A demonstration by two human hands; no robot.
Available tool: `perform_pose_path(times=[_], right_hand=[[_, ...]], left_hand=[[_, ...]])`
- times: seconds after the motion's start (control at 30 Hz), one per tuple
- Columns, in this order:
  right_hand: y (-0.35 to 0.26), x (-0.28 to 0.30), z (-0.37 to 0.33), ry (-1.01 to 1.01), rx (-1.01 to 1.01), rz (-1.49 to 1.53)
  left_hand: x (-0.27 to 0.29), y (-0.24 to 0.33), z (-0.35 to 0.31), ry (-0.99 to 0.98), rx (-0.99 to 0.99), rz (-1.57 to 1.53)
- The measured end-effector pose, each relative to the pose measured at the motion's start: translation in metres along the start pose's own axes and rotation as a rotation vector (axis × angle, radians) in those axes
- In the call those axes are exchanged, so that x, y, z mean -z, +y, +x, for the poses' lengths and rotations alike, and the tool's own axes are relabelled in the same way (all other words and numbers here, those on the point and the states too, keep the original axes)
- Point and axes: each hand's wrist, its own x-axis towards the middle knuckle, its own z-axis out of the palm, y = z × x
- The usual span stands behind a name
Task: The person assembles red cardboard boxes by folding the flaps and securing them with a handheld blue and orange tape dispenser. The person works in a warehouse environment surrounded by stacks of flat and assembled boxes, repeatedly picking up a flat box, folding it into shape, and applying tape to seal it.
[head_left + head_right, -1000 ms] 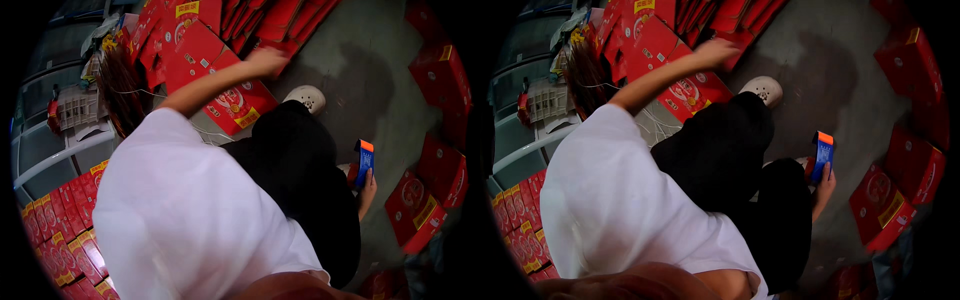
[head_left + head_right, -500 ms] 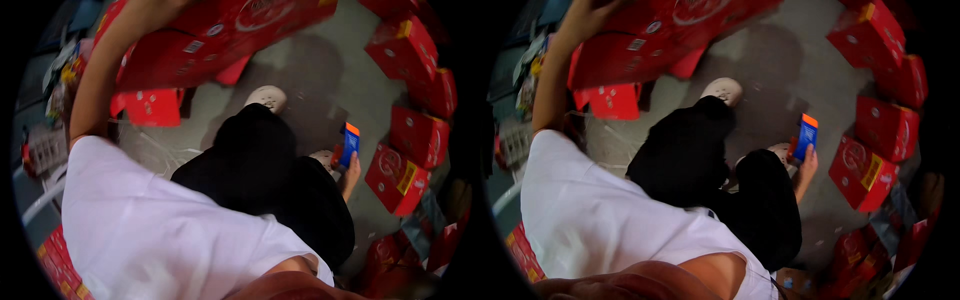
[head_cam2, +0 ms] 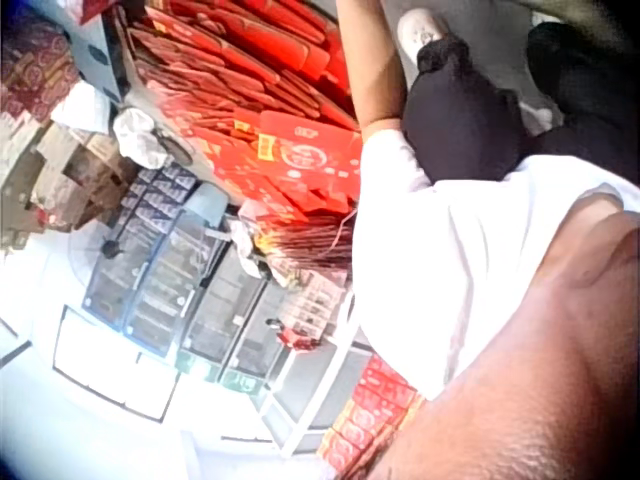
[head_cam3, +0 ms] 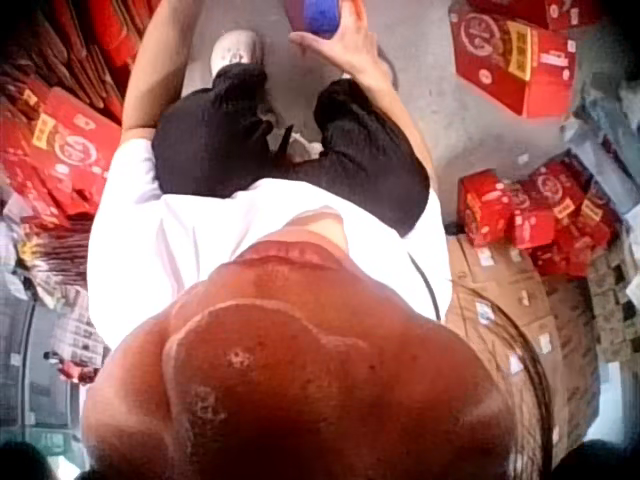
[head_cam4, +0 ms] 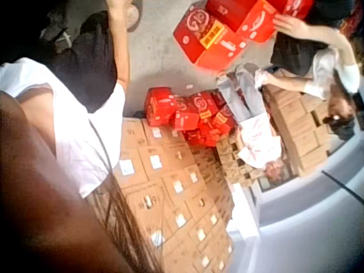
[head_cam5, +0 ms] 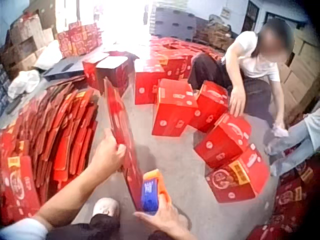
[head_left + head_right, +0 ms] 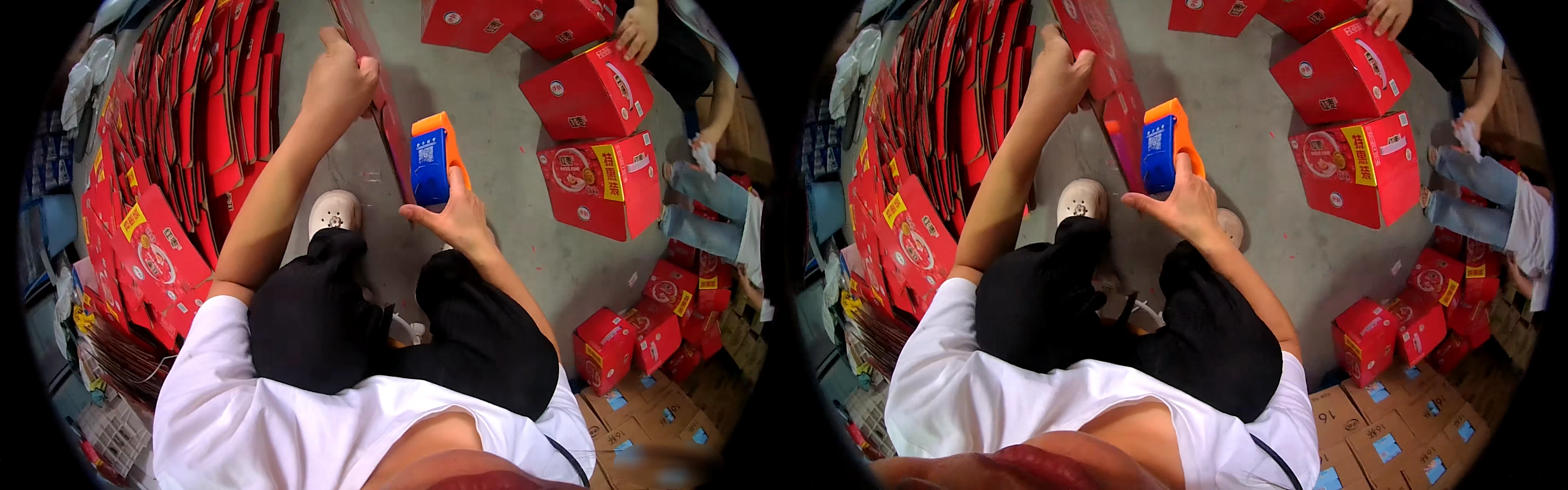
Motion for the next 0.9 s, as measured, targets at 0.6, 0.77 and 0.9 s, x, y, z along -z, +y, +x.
perform_pose_path(times=[0.6, 0.77, 0.9], right_hand=[[0.04, 0.066, 0.017, -0.054, -0.201, 0.563], [0.061, 0.096, 0.05, 0.04, -0.087, 0.525], [0.08, 0.105, 0.059, 0.249, -0.041, 0.39]], left_hand=[[0.017, -0.106, 0.032, -0.099, 0.14, -0.583], [0.03, -0.168, 0.048, -0.252, 0.348, -0.599], [0.052, -0.117, 0.017, -0.137, 0.274, -0.654]])
